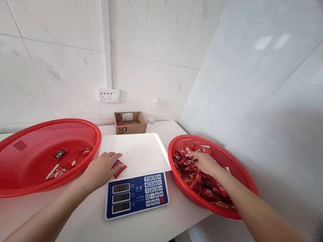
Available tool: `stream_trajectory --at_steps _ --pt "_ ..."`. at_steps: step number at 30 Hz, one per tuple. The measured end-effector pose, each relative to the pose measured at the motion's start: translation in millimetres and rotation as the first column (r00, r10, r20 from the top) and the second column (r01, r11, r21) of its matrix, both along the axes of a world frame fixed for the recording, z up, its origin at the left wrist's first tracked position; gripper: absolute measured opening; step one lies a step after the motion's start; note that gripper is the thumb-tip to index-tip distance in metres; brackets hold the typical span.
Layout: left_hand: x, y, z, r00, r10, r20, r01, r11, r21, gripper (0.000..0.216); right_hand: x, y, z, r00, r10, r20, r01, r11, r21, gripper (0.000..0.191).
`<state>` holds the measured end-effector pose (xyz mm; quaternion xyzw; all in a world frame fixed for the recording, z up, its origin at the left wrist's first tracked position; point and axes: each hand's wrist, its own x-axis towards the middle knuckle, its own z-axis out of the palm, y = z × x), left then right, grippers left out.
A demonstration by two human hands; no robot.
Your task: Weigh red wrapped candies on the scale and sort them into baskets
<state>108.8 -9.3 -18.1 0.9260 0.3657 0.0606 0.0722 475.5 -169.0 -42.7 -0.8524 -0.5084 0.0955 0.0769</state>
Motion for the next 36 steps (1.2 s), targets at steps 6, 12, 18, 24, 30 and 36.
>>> stream_trajectory --at_steps 6,12,18,24,30,36 --pt "1.2 1.5 0.6 0.999 0.039 0.003 -0.039 0.999 -0.014 0.042 3.0 -3.2 16.9 0.999 -0.041 0.018 0.040 0.998 0.058 0.021" --pt "4.6 6.3 -5.2 0.997 0.069 0.029 -0.068 0.997 -0.038 0.037 -20.8 1.3 45.3 0.997 -0.083 0.004 0.080 0.968 0.236 0.019" --pt "7.1 7.4 -5.0 0.981 0.031 0.193 -0.006 0.992 -0.129 0.035 -95.4 39.6 53.5 0.981 0.155 -0.117 -0.078 0.866 0.494 0.019" --pt "-2.8 2.1 0.7 0.980 -0.010 0.198 0.036 0.991 -0.133 0.036 -151.5 69.8 23.6 0.835 0.535 -0.132 -0.455 0.805 0.381 0.030" --pt "-13.3 5.3 2.8 0.993 -0.095 0.071 0.100 0.993 -0.068 0.037 -100.9 52.4 43.5 0.946 0.313 -0.077 -0.281 0.917 0.283 0.033" --pt "-1.7 25.2 -6.0 0.993 -0.114 0.039 0.116 0.993 -0.036 0.049 -28.3 4.7 34.4 0.984 0.161 -0.076 -0.173 0.964 -0.202 0.033"
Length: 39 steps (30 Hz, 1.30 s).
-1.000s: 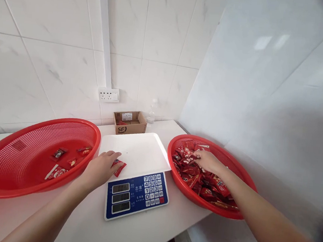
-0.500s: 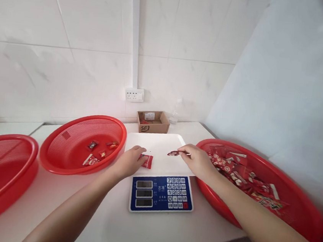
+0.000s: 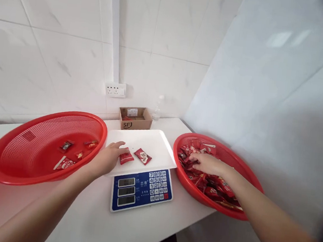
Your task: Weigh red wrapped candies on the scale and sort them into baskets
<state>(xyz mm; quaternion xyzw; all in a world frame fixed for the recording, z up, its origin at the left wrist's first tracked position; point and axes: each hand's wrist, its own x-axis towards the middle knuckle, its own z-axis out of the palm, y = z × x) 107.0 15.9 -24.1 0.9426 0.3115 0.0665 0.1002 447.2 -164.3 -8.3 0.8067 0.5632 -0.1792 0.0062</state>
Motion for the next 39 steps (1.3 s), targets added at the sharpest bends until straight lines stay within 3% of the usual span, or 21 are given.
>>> stream_trajectory --at_steps 3,8,11,14,16,18,23,30,35,39 --pt "8.2 1.1 -1.9 0.999 -0.017 0.034 0.018 1.000 -0.025 0.048 6.5 -15.2 -23.5 0.999 0.034 0.023 -0.032 0.997 -0.074 0.043" --pt "10.6 -9.6 -0.1 0.998 -0.019 0.052 0.022 0.998 -0.052 0.046 5.2 -16.1 -44.9 0.986 -0.024 0.166 0.015 0.999 0.050 0.037" --pt "4.6 -14.0 2.7 0.997 -0.021 0.079 0.027 0.997 -0.074 0.044 12.0 -12.3 -35.3 0.988 -0.053 0.145 0.046 0.998 0.048 0.035" --pt "-1.8 -16.7 7.2 0.990 -0.050 0.131 0.064 0.993 -0.103 0.039 16.8 -7.9 -16.5 0.981 -0.171 0.094 0.158 0.978 0.134 0.040" --pt "-3.6 -19.0 9.8 0.981 -0.099 0.167 0.120 0.986 -0.117 0.035 11.7 -2.0 -3.6 0.962 -0.272 -0.038 0.274 0.939 0.208 0.043" --pt "-3.0 -21.6 10.5 0.971 -0.161 0.175 0.183 0.976 -0.116 0.033 -2.7 8.2 7.2 0.939 -0.275 -0.205 0.325 0.906 0.273 0.042" --pt "0.4 -25.1 5.4 0.967 -0.208 0.146 0.223 0.970 -0.094 0.025 -64.4 54.9 16.0 0.929 0.007 -0.370 0.153 0.903 0.402 0.026" --pt "-15.4 -25.9 10.1 0.974 -0.181 0.134 0.192 0.979 -0.071 0.025 -116.3 116.7 -6.7 0.919 0.082 -0.385 0.078 0.920 0.383 0.027" --pt "-22.7 -26.2 13.8 0.974 -0.186 0.126 0.194 0.979 -0.058 0.026 -120.4 112.5 -5.6 0.935 0.188 -0.300 -0.060 0.919 0.389 0.023" --pt "-18.1 -23.9 12.1 0.975 -0.188 0.115 0.195 0.979 -0.052 0.025 -99.3 92.8 6.4 0.976 0.141 -0.164 -0.063 0.911 0.408 0.030"
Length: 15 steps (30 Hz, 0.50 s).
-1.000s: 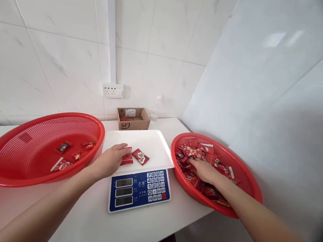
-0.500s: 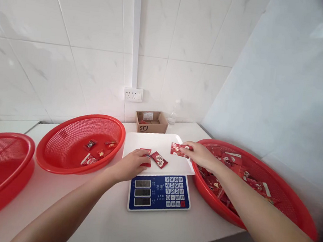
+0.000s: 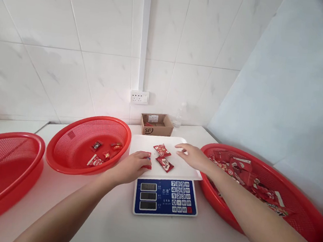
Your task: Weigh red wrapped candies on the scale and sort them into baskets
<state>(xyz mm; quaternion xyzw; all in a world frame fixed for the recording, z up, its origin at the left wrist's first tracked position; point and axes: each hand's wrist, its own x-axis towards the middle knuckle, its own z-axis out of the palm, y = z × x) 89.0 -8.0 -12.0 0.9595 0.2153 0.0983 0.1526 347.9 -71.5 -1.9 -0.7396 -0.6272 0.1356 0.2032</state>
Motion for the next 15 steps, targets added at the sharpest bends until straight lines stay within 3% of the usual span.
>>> stream_trajectory --at_steps 4,9,15 --pt "0.6 1.7 -3.4 1.000 -0.018 0.008 0.018 1.000 -0.009 0.026 55.3 -32.6 5.0 0.992 -0.121 0.034 0.120 0.993 0.008 0.030" --pt "-3.3 2.7 -6.3 1.000 0.001 0.020 0.000 1.000 -0.020 0.029 118.7 -85.9 -5.9 0.971 -0.204 0.124 0.229 0.941 -0.249 0.024" --pt "1.0 3.8 -11.6 0.997 -0.027 0.075 0.029 0.999 -0.021 0.030 128.7 -114.2 -30.7 0.966 -0.126 0.227 0.217 0.871 -0.441 0.029"
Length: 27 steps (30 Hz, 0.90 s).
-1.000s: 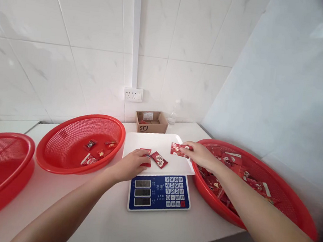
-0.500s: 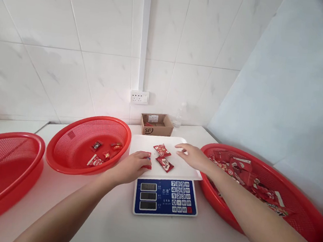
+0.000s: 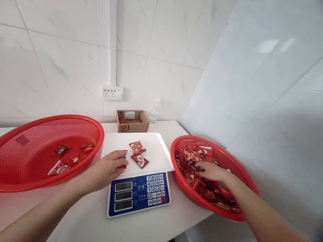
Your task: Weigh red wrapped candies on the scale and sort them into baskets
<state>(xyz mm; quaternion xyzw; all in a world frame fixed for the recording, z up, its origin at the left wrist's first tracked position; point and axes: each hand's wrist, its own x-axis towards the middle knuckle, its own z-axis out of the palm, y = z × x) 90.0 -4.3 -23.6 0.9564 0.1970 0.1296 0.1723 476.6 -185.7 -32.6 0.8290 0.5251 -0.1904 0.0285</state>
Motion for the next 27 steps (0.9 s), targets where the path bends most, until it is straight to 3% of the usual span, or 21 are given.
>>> stream_trajectory --at_steps 9,17,27 --pt "-1.0 -1.4 -4.1 1.000 0.006 -0.011 -0.005 1.000 0.026 0.030 -11.9 4.7 -11.0 0.998 0.011 0.065 -0.007 0.998 -0.064 0.036" --pt "-0.5 -2.7 -1.8 1.000 0.003 -0.027 -0.002 0.999 0.046 0.030 -16.3 0.9 -12.7 0.998 -0.043 0.048 0.043 0.999 -0.007 0.041" --pt "-2.8 0.0 -6.7 1.000 -0.015 -0.028 0.016 0.999 0.039 0.031 -2.2 -3.6 -7.4 0.996 -0.086 0.002 0.085 0.990 0.114 0.031"
